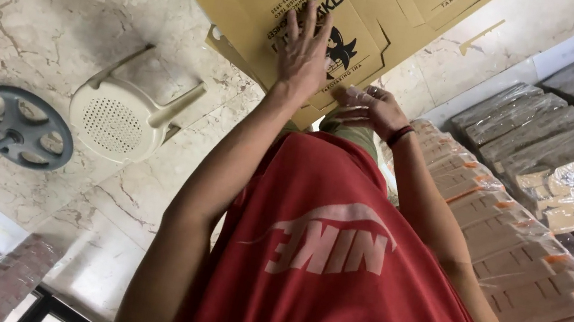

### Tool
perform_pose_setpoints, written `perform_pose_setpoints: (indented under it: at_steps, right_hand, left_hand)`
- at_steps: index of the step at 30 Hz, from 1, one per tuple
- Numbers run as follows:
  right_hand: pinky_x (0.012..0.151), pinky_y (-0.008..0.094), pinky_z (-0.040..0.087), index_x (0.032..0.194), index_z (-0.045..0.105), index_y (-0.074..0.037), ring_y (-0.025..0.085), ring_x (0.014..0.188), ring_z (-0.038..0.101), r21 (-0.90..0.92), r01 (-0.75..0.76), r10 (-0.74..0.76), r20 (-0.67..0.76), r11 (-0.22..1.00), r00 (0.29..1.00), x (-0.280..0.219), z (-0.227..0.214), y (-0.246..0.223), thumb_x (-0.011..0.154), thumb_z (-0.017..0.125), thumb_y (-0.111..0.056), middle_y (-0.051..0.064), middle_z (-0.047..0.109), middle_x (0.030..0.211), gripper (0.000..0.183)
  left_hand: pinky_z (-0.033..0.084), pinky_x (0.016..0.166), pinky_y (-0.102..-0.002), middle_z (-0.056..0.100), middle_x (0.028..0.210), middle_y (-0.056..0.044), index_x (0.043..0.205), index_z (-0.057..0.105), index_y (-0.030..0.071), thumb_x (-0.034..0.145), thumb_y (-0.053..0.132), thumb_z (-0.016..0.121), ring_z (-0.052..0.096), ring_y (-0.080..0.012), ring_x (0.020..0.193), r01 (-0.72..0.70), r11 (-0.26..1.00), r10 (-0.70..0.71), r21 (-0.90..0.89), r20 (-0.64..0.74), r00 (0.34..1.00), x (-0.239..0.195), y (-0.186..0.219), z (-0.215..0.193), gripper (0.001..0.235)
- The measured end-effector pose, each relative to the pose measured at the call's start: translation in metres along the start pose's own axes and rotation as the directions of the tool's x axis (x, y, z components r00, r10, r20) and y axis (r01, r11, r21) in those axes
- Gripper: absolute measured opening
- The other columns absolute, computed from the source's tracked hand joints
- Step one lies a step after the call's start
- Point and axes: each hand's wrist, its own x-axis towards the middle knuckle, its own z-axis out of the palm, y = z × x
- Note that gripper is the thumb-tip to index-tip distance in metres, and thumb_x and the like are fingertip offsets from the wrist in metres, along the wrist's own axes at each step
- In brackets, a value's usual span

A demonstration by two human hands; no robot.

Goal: Folding cardboard sheets along pre-scored lines and separating die-cut pieces to prepare boxes.

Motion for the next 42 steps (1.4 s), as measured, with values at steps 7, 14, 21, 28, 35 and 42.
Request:
perform_pose_setpoints:
  at_steps: [7,14,21,28,35,42]
  right_hand:
    - [0.090,0.037,0.062,0.136,0.068,-0.012,0.032,0.099,0.075,-0.314,-0.030,0.105,0.227,0.949,0.968,0.003,0.055,0.014,0.084,0.070,-0.047,0.024,0.075,0.107,0.063]
    - [0.067,0.042,0.063,0.096,0.077,0.001,0.034,0.085,0.075,-0.419,-0.021,0.050,0.058,0.908,0.997,0.002,0.076,0.029,0.088,0.082,-0.047,0.024,0.072,0.092,0.049]
    - [0.062,0.043,0.060,0.075,0.074,0.001,0.033,0.067,0.072,-0.922,0.353,-0.142,0.333,0.157,0.932,0.019,0.077,-0.019,0.094,0.072,-0.050,0.022,0.071,0.069,0.054]
    - [0.053,0.042,0.057,0.046,0.058,-0.012,0.026,0.044,0.062,-0.749,0.398,0.012,0.463,-0.530,0.886,0.109,0.113,-0.079,0.088,0.059,-0.034,0.002,0.055,0.041,0.047]
    - [0.085,0.055,0.059,0.106,0.075,-0.007,0.035,0.109,0.072,-0.697,0.397,0.108,0.420,-0.597,0.901,0.162,0.097,-0.074,0.088,0.065,-0.027,0.011,0.075,0.108,0.029]
    - [0.057,0.046,0.063,0.073,0.076,-0.001,0.034,0.060,0.072,-0.818,0.480,0.443,0.319,-0.319,0.838,0.073,0.147,-0.141,0.094,0.059,-0.057,0.021,0.073,0.068,0.062]
  left_hand:
    - [0.048,0.103,-0.049,0.065,0.139,-0.012,0.139,0.057,0.012,0.093,0.026,0.080,0.062,-0.0291,0.127,-0.036,0.908,-0.151,-0.418,-0.405,0.902,-0.076,-0.063,-0.022,0.053]
    - [0.057,0.083,-0.041,0.069,0.105,-0.026,0.126,0.061,0.003,0.087,0.067,0.074,0.073,-0.0370,0.095,0.467,-0.031,-0.277,-0.884,0.456,0.846,-0.139,-0.091,0.058,0.077]
    - [0.064,0.068,-0.037,0.071,0.108,-0.030,0.131,0.062,-0.011,0.096,0.031,0.062,0.076,-0.0317,0.084,0.379,-0.020,-0.215,-0.925,0.374,0.902,-0.166,-0.064,-0.007,0.055]
    - [0.050,0.089,-0.052,0.067,0.089,-0.028,0.081,0.072,-0.004,0.083,0.070,0.060,0.066,-0.0475,0.095,0.304,0.493,-0.468,-0.815,0.046,0.883,-0.126,-0.022,0.036,0.075]
    - [0.054,0.065,-0.048,0.066,0.067,-0.014,0.067,0.066,0.010,0.086,0.070,0.061,0.070,-0.0370,0.072,0.407,0.533,-0.706,-0.742,-0.125,0.697,-0.082,0.024,-0.017,0.063]
    - [0.063,0.060,-0.034,0.069,0.073,-0.014,0.093,0.074,0.001,0.085,0.065,0.081,0.074,-0.0234,0.065,0.045,-0.408,-0.647,-0.912,0.324,0.690,-0.102,-0.048,0.095,0.065]
